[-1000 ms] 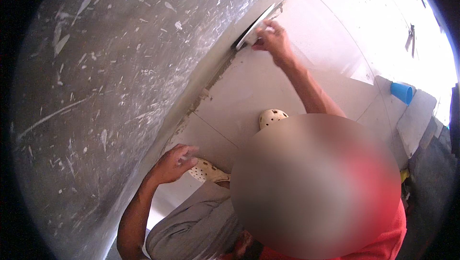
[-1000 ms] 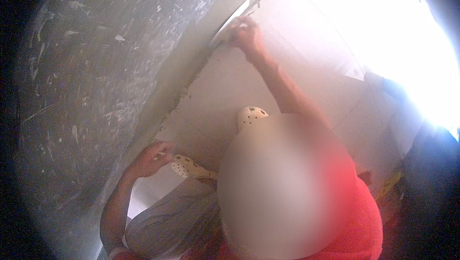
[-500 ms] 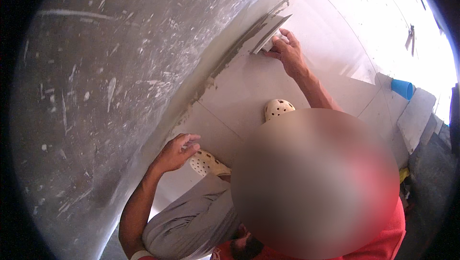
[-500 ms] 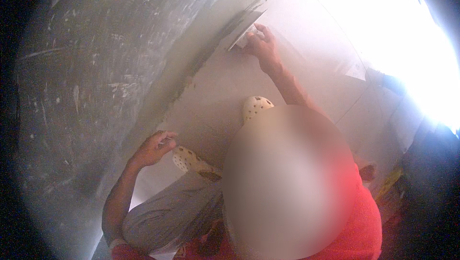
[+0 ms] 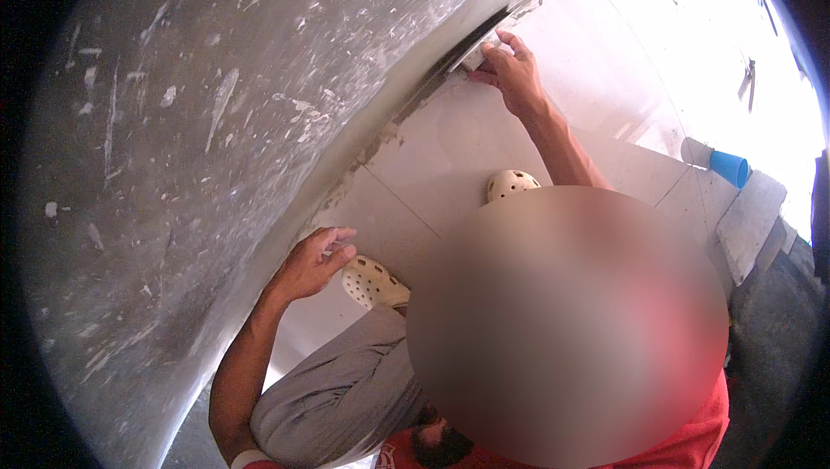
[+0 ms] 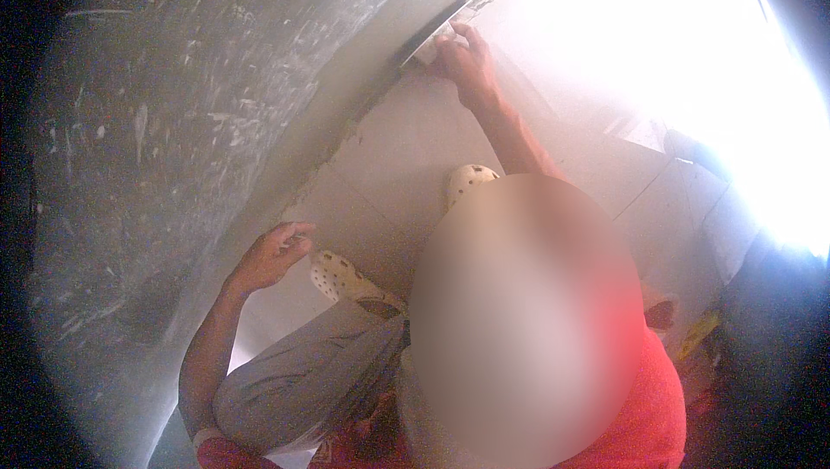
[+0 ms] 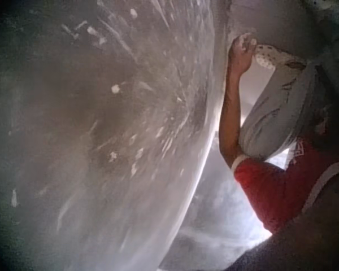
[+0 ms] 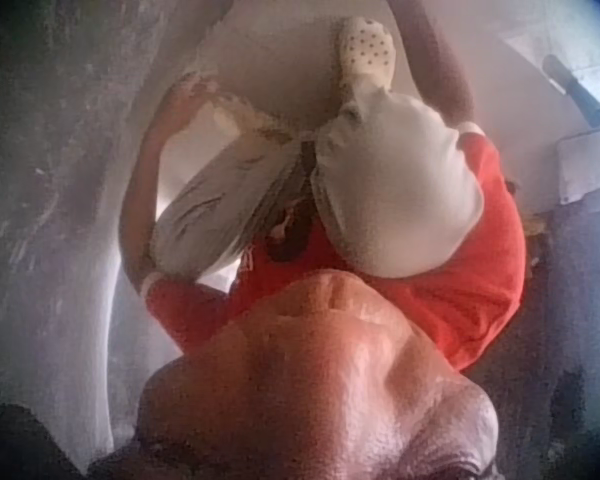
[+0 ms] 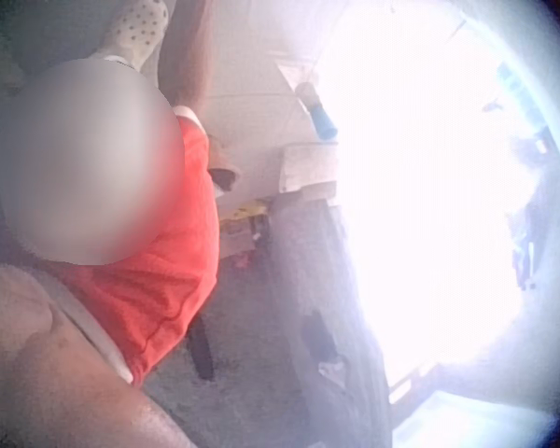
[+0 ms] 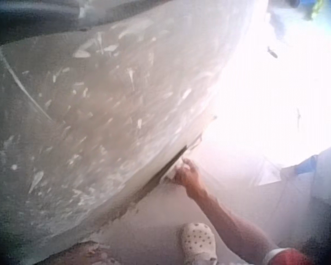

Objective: The person applies plaster to a wall using a trowel, smoothing the surface along the baseboard. The person occasionally repositions and retrieves more material from a bucket.

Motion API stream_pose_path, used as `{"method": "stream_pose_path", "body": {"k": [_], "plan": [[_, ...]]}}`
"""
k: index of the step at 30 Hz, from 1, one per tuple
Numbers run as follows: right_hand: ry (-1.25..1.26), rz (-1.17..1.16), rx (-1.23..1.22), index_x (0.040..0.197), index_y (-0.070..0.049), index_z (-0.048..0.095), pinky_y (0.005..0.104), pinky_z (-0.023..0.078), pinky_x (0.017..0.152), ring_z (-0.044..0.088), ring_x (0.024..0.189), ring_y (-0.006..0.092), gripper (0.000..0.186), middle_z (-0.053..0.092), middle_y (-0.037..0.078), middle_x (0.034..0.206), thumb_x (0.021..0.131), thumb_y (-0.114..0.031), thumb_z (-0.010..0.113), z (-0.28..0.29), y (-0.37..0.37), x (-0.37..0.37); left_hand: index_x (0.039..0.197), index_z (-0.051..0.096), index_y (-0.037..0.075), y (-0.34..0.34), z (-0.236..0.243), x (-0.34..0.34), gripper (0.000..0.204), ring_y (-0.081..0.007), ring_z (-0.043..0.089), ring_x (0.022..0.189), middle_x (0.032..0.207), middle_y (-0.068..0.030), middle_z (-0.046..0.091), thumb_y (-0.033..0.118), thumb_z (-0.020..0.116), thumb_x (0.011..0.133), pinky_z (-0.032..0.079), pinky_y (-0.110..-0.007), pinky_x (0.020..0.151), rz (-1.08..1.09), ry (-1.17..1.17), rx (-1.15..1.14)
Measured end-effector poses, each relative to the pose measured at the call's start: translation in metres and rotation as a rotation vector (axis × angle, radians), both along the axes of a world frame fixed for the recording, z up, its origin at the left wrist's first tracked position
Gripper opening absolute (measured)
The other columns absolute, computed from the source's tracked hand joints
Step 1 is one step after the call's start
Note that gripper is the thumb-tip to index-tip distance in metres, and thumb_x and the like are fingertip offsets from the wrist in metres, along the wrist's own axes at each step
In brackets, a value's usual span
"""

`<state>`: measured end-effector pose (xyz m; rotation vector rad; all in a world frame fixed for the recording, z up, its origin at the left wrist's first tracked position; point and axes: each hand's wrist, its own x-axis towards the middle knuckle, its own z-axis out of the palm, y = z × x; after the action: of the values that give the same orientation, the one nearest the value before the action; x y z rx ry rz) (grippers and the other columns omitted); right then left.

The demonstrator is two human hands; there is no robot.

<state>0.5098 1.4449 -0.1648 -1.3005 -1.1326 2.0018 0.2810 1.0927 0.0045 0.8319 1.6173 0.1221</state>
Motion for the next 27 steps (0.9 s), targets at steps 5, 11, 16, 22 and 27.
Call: {"method": "stream_pose_path", "body": {"k": [5, 11, 16, 22, 27], "plan": [[0.052, -0.070, -0.008, 0.147, 0.006, 0.038, 0.0442, 0.064, 0.087, 0.072, 0.102, 0.0308, 0.055, 0.067, 0.023, 0.118, 0.102, -0.014, 0.063, -0.001, -0.003, -0.010, 0.143, 0.056, 0.001, -0.011, -0.005, -0.002, 0.052, -0.0327, 0.065, 0.122, 0.137, -0.0217, 0.061, 0.037, 0.060, 0.105, 0.053, -0.045, 0.102, 0.014, -0.021, -0.006], [0.129, -0.012, -0.038, 0.146, 0.003, 0.041, 0.0425, 0.066, 0.080, 0.072, 0.097, 0.0298, 0.053, 0.068, 0.022, 0.115, 0.102, -0.015, 0.065, -0.004, -0.056, -0.029, 0.141, 0.058, 0.001, -0.018, -0.009, 0.000, 0.052, -0.0323, 0.065, 0.121, 0.134, -0.0212, 0.062, 0.037, 0.061, 0.105, 0.052, -0.045, 0.102, 0.018, -0.005, -0.014], [0.125, 0.082, -0.067, 0.145, 0.000, 0.042, 0.0416, 0.064, 0.082, 0.067, 0.092, 0.0225, 0.050, 0.064, 0.012, 0.104, 0.102, -0.016, 0.065, 0.007, -0.142, -0.026, 0.140, 0.059, 0.000, -0.019, -0.010, -0.003, 0.050, -0.0324, 0.065, 0.121, 0.132, -0.0214, 0.064, 0.036, 0.062, 0.105, 0.052, -0.045, 0.103, 0.021, 0.014, -0.010], [0.155, 0.011, -0.179, 0.146, -0.001, 0.035, 0.0451, 0.061, 0.088, 0.067, 0.103, 0.0250, 0.056, 0.065, 0.016, 0.116, 0.102, -0.016, 0.065, 0.001, -0.144, -0.002, 0.138, 0.059, -0.001, -0.023, -0.008, -0.002, 0.050, -0.0303, 0.066, 0.119, 0.133, -0.0209, 0.064, 0.036, 0.062, 0.105, 0.053, -0.043, 0.102, 0.037, 0.035, -0.012], [0.181, 0.071, -0.172, 0.147, -0.003, 0.034, 0.0454, 0.061, 0.089, 0.066, 0.103, 0.0257, 0.059, 0.063, 0.016, 0.116, 0.101, -0.018, 0.067, -0.002, -0.137, -0.009, 0.138, 0.059, -0.002, -0.022, -0.007, -0.001, 0.051, -0.0301, 0.067, 0.119, 0.128, -0.0205, 0.067, 0.037, 0.061, 0.105, 0.052, -0.043, 0.102, 0.017, 0.022, 0.005]]}}
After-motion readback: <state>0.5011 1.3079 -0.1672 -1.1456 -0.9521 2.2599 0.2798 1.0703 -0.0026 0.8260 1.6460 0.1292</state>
